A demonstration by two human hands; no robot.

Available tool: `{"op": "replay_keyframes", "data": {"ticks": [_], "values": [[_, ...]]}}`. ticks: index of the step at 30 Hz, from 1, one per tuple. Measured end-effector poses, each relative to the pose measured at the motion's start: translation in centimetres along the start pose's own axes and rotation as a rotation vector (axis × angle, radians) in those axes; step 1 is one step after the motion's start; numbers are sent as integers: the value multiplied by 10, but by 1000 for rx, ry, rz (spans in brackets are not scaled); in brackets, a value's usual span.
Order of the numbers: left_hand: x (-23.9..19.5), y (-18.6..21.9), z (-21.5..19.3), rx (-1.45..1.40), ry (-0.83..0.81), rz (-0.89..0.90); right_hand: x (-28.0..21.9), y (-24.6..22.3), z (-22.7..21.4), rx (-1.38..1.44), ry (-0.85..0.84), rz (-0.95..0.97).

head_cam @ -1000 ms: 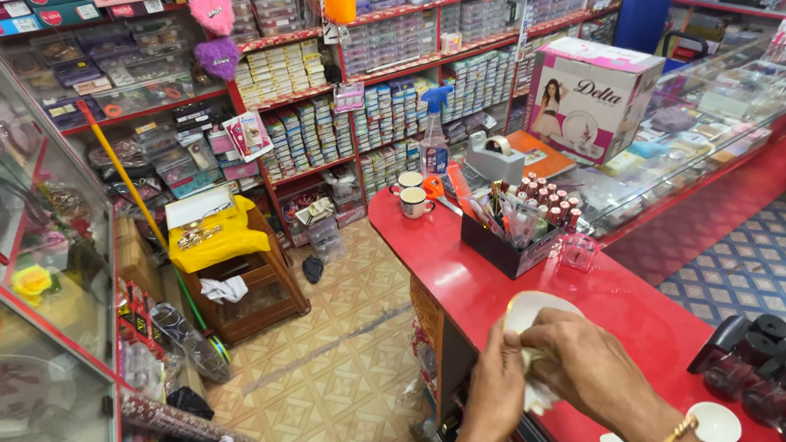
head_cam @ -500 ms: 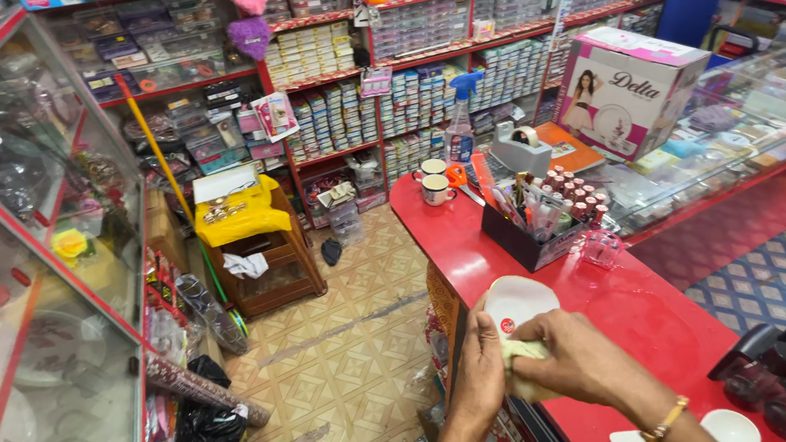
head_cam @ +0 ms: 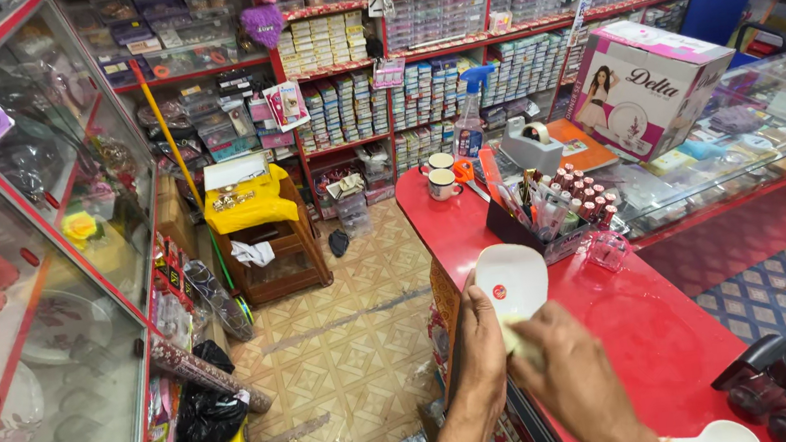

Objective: The person wipes various small ceramic dishes, including bowls, plates, and a divided tray, using a yellow cloth by hand, and places some back onto a display shelf.

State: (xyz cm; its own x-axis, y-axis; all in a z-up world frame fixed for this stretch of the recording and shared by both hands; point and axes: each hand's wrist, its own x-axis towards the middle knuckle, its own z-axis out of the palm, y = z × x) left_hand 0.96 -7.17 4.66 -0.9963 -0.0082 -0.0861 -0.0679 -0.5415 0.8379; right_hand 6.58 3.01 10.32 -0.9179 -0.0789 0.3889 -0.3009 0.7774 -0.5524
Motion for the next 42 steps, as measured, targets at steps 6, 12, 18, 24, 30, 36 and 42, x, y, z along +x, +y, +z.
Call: {"op": "replay_keyframes", "data": {"ticks": [6,12,18,24,30,36,42], "values": [[16,-1,-11,-9,142,-80,-18,27,-9,556,-157,340],[10,-11,-7,-147,-237,-370,4,22,-25,460,262,-31],[-12,-22,-2,-524,-463,-697,49,62,-13,1140,237,251],[-3,-2,-10,-372,-290,-598,10,32,7,889,232,275],[-2,5,10,125,-71,-385,28,47,30,1154,247,379],[-11,13,-2,474,-50,-200,-8,55,33,1305,291,557],[-40,25,9,1090,80,94,-32,21,7,1587,177,748]]}}
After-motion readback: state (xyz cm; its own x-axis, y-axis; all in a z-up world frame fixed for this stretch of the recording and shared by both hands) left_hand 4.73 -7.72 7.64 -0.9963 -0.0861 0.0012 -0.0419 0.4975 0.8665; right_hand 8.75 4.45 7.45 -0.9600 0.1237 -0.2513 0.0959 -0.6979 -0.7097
